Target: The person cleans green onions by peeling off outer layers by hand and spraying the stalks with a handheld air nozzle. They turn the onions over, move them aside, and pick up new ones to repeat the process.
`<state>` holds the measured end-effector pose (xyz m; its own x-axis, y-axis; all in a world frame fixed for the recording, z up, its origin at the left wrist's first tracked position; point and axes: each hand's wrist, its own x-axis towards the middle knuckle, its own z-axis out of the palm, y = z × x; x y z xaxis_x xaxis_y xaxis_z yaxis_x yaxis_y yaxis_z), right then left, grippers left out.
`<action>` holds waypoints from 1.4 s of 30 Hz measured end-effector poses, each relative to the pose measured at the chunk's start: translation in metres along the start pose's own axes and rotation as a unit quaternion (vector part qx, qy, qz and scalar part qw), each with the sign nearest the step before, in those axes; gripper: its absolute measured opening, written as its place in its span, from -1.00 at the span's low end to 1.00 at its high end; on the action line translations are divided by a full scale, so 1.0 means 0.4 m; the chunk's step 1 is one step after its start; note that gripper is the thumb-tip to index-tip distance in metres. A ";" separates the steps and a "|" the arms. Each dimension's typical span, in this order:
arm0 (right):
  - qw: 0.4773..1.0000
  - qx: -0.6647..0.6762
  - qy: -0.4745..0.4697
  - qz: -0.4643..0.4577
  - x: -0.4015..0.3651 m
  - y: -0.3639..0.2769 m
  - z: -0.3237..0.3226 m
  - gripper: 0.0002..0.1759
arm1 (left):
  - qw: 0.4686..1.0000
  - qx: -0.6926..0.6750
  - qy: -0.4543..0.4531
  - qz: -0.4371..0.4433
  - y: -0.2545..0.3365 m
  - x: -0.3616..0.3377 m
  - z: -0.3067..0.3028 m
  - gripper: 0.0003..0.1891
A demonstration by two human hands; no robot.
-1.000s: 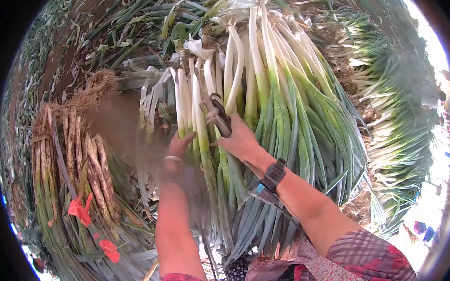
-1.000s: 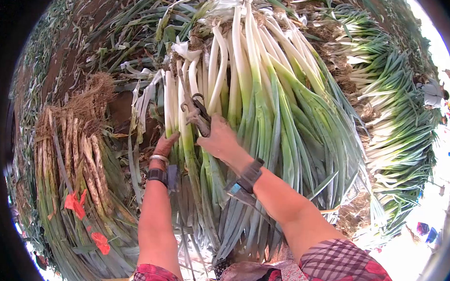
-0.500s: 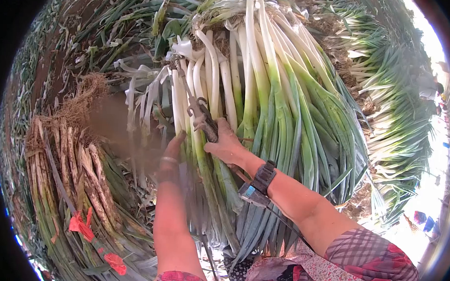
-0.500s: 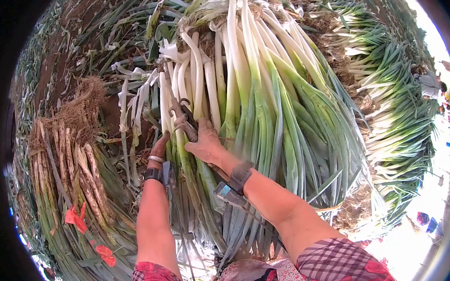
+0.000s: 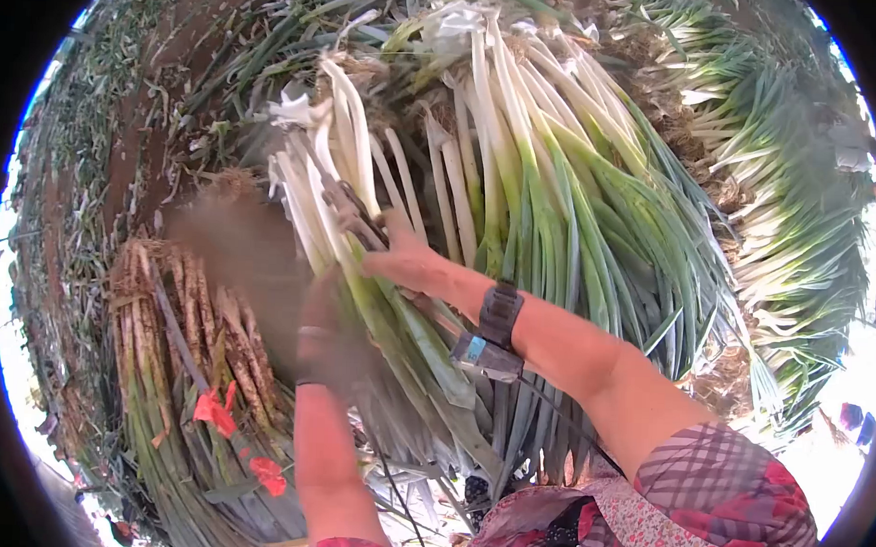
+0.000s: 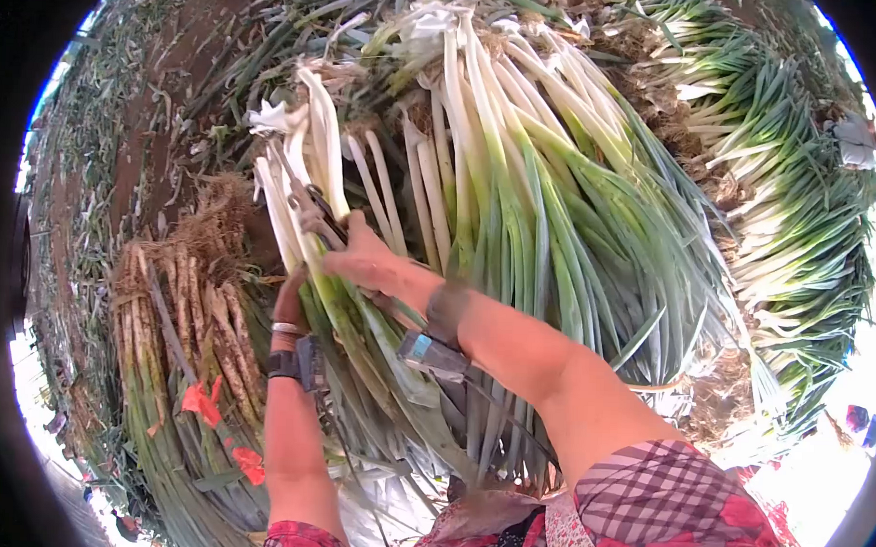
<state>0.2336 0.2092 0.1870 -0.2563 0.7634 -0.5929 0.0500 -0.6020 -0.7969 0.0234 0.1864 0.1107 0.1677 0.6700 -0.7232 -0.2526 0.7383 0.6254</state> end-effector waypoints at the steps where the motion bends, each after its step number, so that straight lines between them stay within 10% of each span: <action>1: 1.000 0.013 -0.008 -0.025 0.016 -0.042 -0.005 -0.16 | 0.999 -0.021 0.022 0.009 0.100 -0.077 0.106 -0.48; 12: 0.975 -0.208 0.067 -0.030 -0.106 -0.581 -0.558 -0.58 | 0.967 -0.111 -0.208 0.097 0.427 -0.101 0.738 -0.35; 17: 0.896 -0.405 0.173 0.050 -0.095 -0.341 -0.846 -0.36 | 0.953 -0.131 -0.262 0.074 -0.075 0.350 0.961 -0.31; 18: 0.878 -0.429 0.207 0.030 -0.043 -0.149 -0.927 -0.31 | 0.986 0.142 -0.038 0.074 -0.137 0.296 1.002 -0.07; 19: 0.860 -0.450 0.242 0.011 -0.016 0.011 -0.968 -0.25 | 0.954 0.187 -0.002 0.235 -0.232 0.246 1.023 -0.15; 23: 0.832 -0.481 0.269 0.066 -0.054 0.109 -0.965 -0.41 | 0.888 0.380 0.066 0.250 -0.267 0.207 1.050 0.02; 31: 0.811 -0.508 0.281 0.071 -0.159 -0.059 -0.882 -0.31 | 0.918 0.336 0.006 0.209 -0.166 0.106 0.960 -0.06; 33: 0.728 -0.587 0.335 -0.115 -0.241 -0.080 -0.850 -0.36 | 0.862 0.379 0.073 0.327 -0.128 0.044 0.852 -0.09; 35: 0.797 -0.563 0.215 -0.038 -0.354 -0.140 -0.776 -0.40 | 0.799 0.483 0.204 0.293 -0.152 0.031 0.736 -0.01; 37: 0.822 -0.556 0.120 -0.017 -0.456 -0.145 -0.707 -0.45 | 0.861 0.447 0.196 0.139 -0.285 0.073 0.621 0.11; 42: 0.802 -0.585 0.109 0.046 -0.480 -0.121 -0.671 -0.50 | 0.883 0.446 0.109 0.099 -0.314 -0.027 0.703 0.22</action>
<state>0.5395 0.1547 0.3083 -0.0311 0.8272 -0.5610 0.9638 -0.1239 -0.2360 0.3215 0.1083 0.1225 -0.0064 0.8338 -0.5520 0.6113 0.4401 0.6577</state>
